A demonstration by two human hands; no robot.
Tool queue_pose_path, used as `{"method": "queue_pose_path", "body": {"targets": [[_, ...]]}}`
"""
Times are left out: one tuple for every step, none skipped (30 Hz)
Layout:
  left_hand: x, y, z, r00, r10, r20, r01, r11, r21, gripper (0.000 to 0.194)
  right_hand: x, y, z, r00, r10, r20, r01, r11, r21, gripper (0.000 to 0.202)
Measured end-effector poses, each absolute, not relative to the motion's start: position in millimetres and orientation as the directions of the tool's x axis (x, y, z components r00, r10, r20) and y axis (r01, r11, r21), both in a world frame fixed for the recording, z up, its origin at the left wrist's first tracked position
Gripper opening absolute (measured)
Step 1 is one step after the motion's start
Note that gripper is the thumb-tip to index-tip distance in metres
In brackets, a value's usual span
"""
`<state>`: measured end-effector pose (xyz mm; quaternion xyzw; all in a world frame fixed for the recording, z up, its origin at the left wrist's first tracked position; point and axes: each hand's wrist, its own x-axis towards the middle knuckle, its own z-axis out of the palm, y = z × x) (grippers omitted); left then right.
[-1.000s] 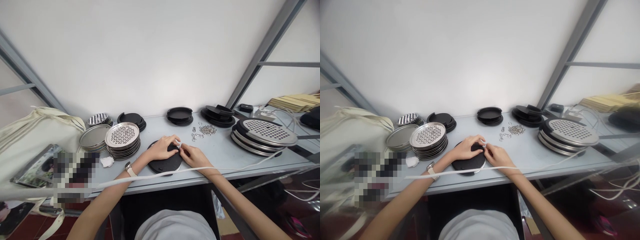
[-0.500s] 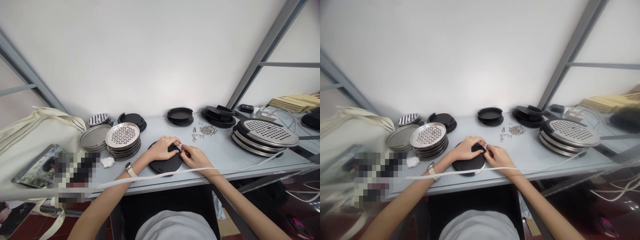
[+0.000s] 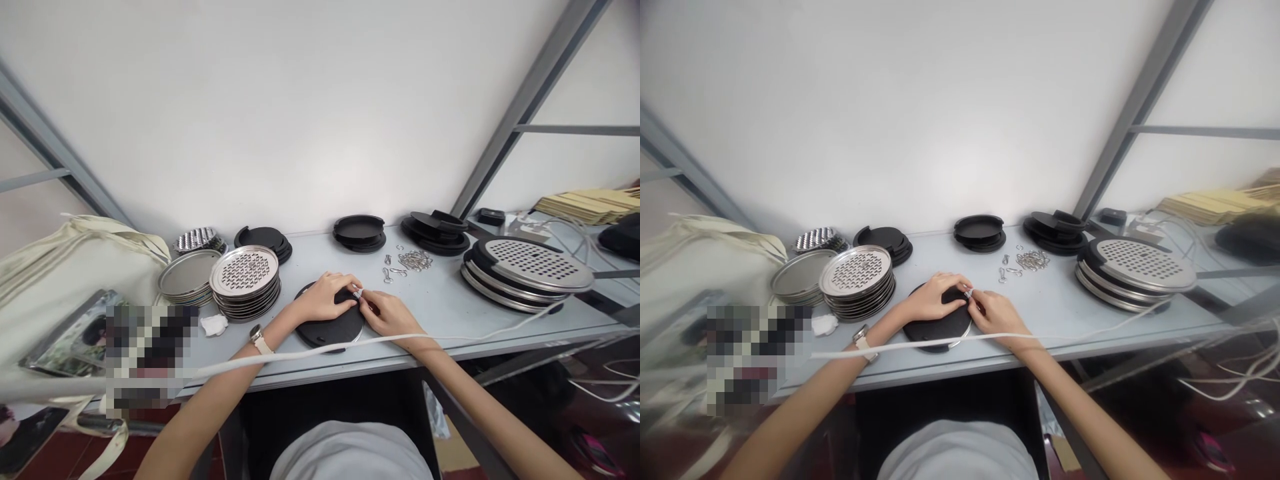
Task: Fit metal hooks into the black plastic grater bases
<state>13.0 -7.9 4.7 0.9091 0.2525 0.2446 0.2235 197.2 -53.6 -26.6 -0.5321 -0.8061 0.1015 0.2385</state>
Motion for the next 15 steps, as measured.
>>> {"method": "queue_pose_path", "body": {"targets": [[12.9,-7.8,4.5,0.754,0.566,0.332,0.346,-0.773,0.531,0.029,197.3,-53.5,-26.7,-0.322,0.907,0.273,0.809,0.413,-0.418,0.025],[12.8,-7.6,4.1,0.755,0.564,0.334,0.342,-0.774,0.532,0.029,197.4,-53.4,-26.9,-0.322,0.907,0.27,0.809,0.412,-0.419,0.026],[12.8,-7.2,3.6,0.755,0.561,0.339,0.337,-0.776,0.533,0.03,197.4,-53.2,-27.2,-0.322,0.908,0.269,0.809,0.411,-0.42,0.027],[12.8,-6.8,3.0,0.755,0.557,0.346,0.33,-0.779,0.533,0.03,197.5,-53.1,-27.5,-0.321,0.908,0.268,0.809,0.41,-0.42,0.028],[12.7,-6.4,2.3,0.755,0.551,0.356,0.321,-0.783,0.532,0.03,197.5,-53.0,-27.9,-0.321,0.908,0.268,0.81,0.41,-0.419,0.029],[12.7,-5.9,1.8,0.754,0.546,0.365,0.313,-0.787,0.531,0.03,197.6,-52.9,-28.2,-0.322,0.908,0.268,0.811,0.411,-0.417,0.029],[12.7,-5.6,1.3,0.753,0.542,0.374,0.305,-0.79,0.531,0.03,197.5,-52.7,-28.6,-0.323,0.907,0.269,0.811,0.412,-0.415,0.029],[12.6,-5.5,1.2,0.752,0.539,0.379,0.3,-0.792,0.532,0.03,197.5,-52.7,-28.9,-0.323,0.907,0.27,0.812,0.412,-0.414,0.029],[12.5,-5.5,1.3,0.752,0.539,0.381,0.297,-0.792,0.534,0.03,197.3,-52.6,-29.3,-0.322,0.907,0.271,0.812,0.412,-0.413,0.028],[12.5,-5.8,1.7,0.751,0.541,0.379,0.298,-0.79,0.536,0.03,197.2,-52.5,-29.5,-0.319,0.907,0.273,0.813,0.411,-0.412,0.028],[12.4,-6.2,2.4,0.75,0.545,0.376,0.301,-0.786,0.539,0.03,197.1,-52.4,-29.8,-0.315,0.908,0.277,0.814,0.409,-0.414,0.027],[12.4,-6.6,3.1,0.749,0.55,0.37,0.306,-0.782,0.542,0.03,197.0,-52.3,-30.0,-0.311,0.908,0.281,0.812,0.408,-0.418,0.027],[12.4,-7.1,3.9,0.749,0.555,0.363,0.312,-0.778,0.546,0.03,197.2,-52.2,-30.1,-0.307,0.908,0.285,0.808,0.407,-0.426,0.026],[12.5,-7.5,4.6,0.749,0.559,0.355,0.317,-0.773,0.55,0.03,197.5,-52.0,-30.2,-0.303,0.908,0.288,0.801,0.407,-0.439,0.026],[12.6,-7.7,5.0,0.75,0.562,0.348,0.319,-0.769,0.555,0.03,198.0,-51.8,-30.3,-0.296,0.91,0.29,0.793,0.403,-0.456,0.026]]}}
